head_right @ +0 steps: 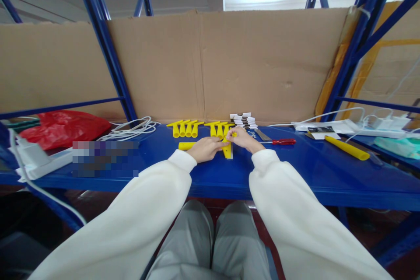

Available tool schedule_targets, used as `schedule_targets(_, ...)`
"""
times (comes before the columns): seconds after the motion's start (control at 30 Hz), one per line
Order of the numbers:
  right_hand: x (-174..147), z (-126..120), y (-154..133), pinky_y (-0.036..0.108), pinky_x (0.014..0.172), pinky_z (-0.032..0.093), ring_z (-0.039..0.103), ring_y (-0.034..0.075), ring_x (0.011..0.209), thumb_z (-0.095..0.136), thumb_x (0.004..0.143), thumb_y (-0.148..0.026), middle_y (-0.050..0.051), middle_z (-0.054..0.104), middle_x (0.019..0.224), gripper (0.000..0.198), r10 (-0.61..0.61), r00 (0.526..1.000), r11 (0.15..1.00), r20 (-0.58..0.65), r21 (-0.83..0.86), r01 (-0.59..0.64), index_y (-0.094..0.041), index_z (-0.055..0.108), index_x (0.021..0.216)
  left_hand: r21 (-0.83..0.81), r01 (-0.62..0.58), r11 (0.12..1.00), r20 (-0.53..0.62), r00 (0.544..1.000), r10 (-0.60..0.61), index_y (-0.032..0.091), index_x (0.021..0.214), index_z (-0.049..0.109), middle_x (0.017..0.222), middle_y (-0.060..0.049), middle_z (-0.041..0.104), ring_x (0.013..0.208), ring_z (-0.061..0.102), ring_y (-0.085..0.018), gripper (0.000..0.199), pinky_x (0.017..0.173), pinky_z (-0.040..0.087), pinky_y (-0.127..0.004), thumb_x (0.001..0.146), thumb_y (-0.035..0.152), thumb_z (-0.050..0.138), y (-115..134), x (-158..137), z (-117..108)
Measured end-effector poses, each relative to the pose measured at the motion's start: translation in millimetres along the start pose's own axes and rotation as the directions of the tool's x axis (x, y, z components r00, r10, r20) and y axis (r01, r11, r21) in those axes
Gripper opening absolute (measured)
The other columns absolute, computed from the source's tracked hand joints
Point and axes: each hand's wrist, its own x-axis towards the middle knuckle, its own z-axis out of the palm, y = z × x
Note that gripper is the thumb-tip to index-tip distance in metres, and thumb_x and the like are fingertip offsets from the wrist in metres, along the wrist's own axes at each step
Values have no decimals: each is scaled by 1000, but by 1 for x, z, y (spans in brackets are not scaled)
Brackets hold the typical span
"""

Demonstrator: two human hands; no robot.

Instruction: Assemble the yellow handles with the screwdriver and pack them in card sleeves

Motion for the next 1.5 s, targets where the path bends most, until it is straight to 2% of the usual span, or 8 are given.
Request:
schedule_targets(0.2, 1, 6, 7, 35, 89, 49, 60, 18, 91, 75, 64, -23, 0, 66, 90, 24, 136, 986, 967, -99, 229, -111, -21, 59, 82, -48, 12, 999, -18, 1000, -13, 23, 134, 64, 108, -11, 72, 106, 69, -24, 42, 93, 53, -34, 96, 16, 48, 0, 1, 0)
schedule_targets(0.33, 2, 6, 4, 31, 86, 51, 63, 17, 93, 72, 72, -20, 2, 67, 97, 23, 269, 951, 897, -150, 399, -191, -23, 59, 90, -152, 79, 985, -66, 994, -89, 24, 132, 65, 116, -9, 72, 109, 68, -23, 41, 95, 53, -32, 95, 18, 50, -3, 1, 4)
schedule_targets(0.4, -1, 4, -2, 28, 75, 54, 65, 16, 81, 71, 75, -20, 2, 68, 87, 18, 327, 943, 833, -58, 490, -259, -22, 59, 88, -187, 121, 975, -102, 985, -142, 23, 131, 67, 118, -10, 72, 110, 68, -23, 40, 97, 52, -33, 94, 17, 51, -7, 2, 8)
schedule_targets(0.5, -8, 1, -12, 23, 63, 55, 63, 13, 63, 70, 78, -15, 1, 67, 70, 11, 336, 927, 752, 169, 545, -372, -19, 61, 82, -210, 186, 960, -135, 967, -217, 21, 128, 68, 117, -11, 74, 111, 68, -23, 38, 99, 51, -34, 94, 17, 52, -12, 3, 14)
schedule_targets(0.63, -15, 1, -20, 23, 58, 57, 65, 12, 55, 71, 77, -9, 1, 68, 65, 12, 321, 886, 740, 334, 497, -454, -17, 62, 79, -218, 212, 953, -138, 960, -245, 21, 125, 68, 119, -10, 73, 113, 67, -23, 36, 102, 50, -34, 93, 17, 53, -14, 4, 16)
schedule_targets(0.93, -18, 4, -18, 22, 59, 59, 67, 12, 55, 77, 77, -15, 0, 67, 62, 20, 269, 893, 779, 361, 464, -422, -18, 58, 70, -154, 247, 957, -54, 965, -257, 12, 147, 45, 138, -18, 62, 123, 64, -25, 54, 100, 50, -34, 93, 15, 50, -7, 1, 9)
schedule_targets(1.27, -21, 8, -23, 24, 61, 60, 65, 12, 54, 70, 83, -9, 0, 66, 61, 16, 274, 912, 749, 305, 527, -402, -16, 61, 72, 42, 199, 979, -64, 978, -197, 6, 147, 43, 132, -20, 64, 119, 64, -24, 57, 97, 51, -33, 90, 3, 42, -4, 1, 3)
schedule_targets(1.5, -21, 9, -25, 24, 59, 59, 65, 11, 54, 74, 80, -13, 0, 67, 63, 16, 248, 939, 727, 238, 595, -343, -16, 61, 72, 130, 274, 953, -95, 960, -263, 5, 142, 47, 121, -21, 67, 114, 66, -25, 55, 91, 52, -33, 88, 0, 39, 4, 2, -4)
